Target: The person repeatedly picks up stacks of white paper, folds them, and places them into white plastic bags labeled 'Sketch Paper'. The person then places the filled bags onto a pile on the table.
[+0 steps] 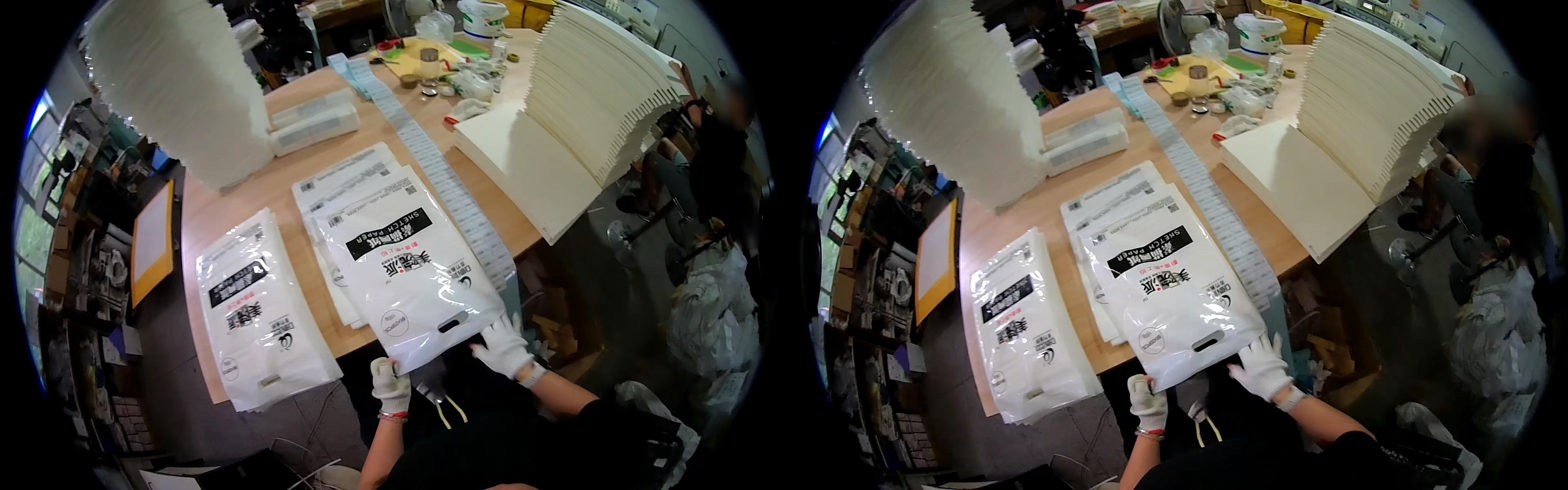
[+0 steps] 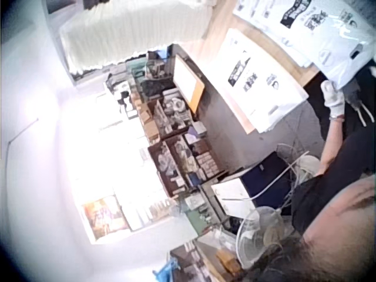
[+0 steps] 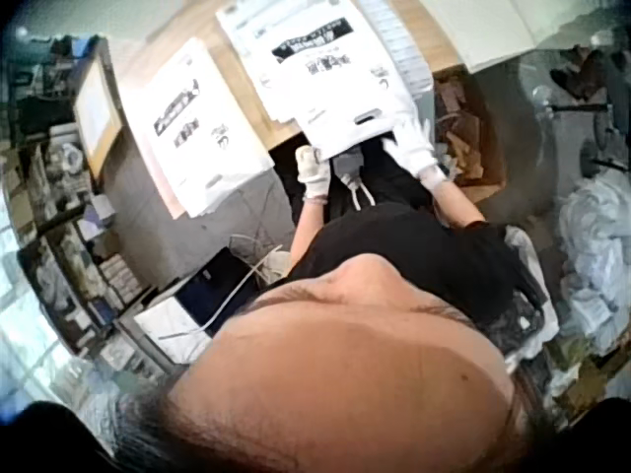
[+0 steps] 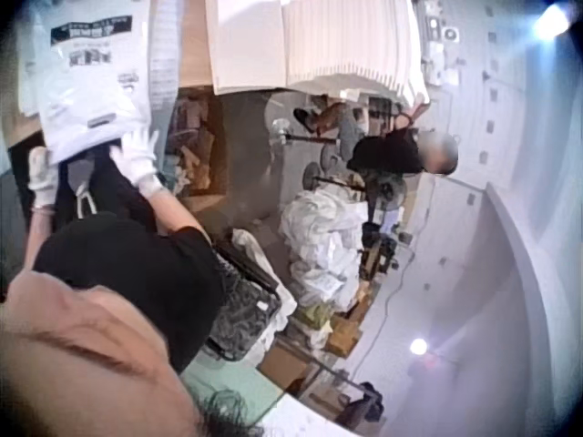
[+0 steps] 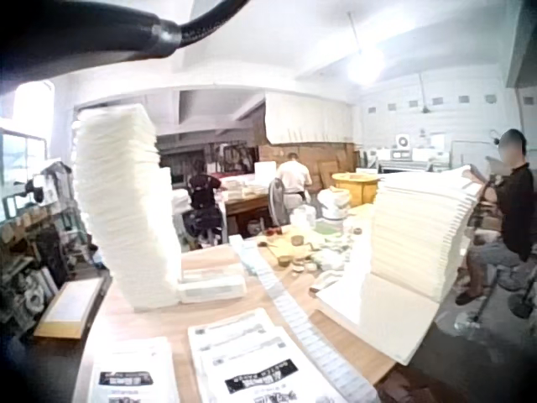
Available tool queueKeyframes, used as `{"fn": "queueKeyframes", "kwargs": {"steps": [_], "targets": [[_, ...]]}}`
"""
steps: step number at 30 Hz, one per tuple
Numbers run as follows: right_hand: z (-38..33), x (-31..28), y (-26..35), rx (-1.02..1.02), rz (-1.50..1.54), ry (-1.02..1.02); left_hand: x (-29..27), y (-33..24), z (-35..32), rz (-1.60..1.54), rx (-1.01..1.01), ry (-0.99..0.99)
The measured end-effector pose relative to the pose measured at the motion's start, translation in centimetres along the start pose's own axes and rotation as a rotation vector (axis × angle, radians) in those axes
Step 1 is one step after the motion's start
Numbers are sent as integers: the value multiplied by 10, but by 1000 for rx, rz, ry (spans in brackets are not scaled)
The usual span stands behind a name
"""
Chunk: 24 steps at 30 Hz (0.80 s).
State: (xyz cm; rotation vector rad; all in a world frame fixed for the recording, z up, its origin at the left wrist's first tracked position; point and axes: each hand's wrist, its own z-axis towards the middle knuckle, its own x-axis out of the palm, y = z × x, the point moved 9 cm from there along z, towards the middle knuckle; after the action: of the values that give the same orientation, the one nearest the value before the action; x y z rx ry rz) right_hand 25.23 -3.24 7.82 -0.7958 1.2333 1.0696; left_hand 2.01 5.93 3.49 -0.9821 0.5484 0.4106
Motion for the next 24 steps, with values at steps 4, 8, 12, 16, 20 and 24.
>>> {"fn": "queueKeyframes", "kwargs": {"steps": [4, 8, 12, 16, 20, 24], "targets": [[-20, 15, -109, 626, 627, 299, -4, -8, -6, -106, -100, 21], [21, 59, -94, 522, 832, 479, -7, 7, -27, -138, -161, 178], [34, 55, -121, 497, 698, 321, -7, 1, -27, -2, -255, 459], [49, 57, -201, 728, 474, 14, -7, -20, 7, -90, -237, 372], [83, 78, -188, 692, 892, 223, 75, -70, 57, -397, -144, 568], [97, 76, -190, 477, 1057, 152, 201, -101, 60, -1194, -1179, 836]]}}
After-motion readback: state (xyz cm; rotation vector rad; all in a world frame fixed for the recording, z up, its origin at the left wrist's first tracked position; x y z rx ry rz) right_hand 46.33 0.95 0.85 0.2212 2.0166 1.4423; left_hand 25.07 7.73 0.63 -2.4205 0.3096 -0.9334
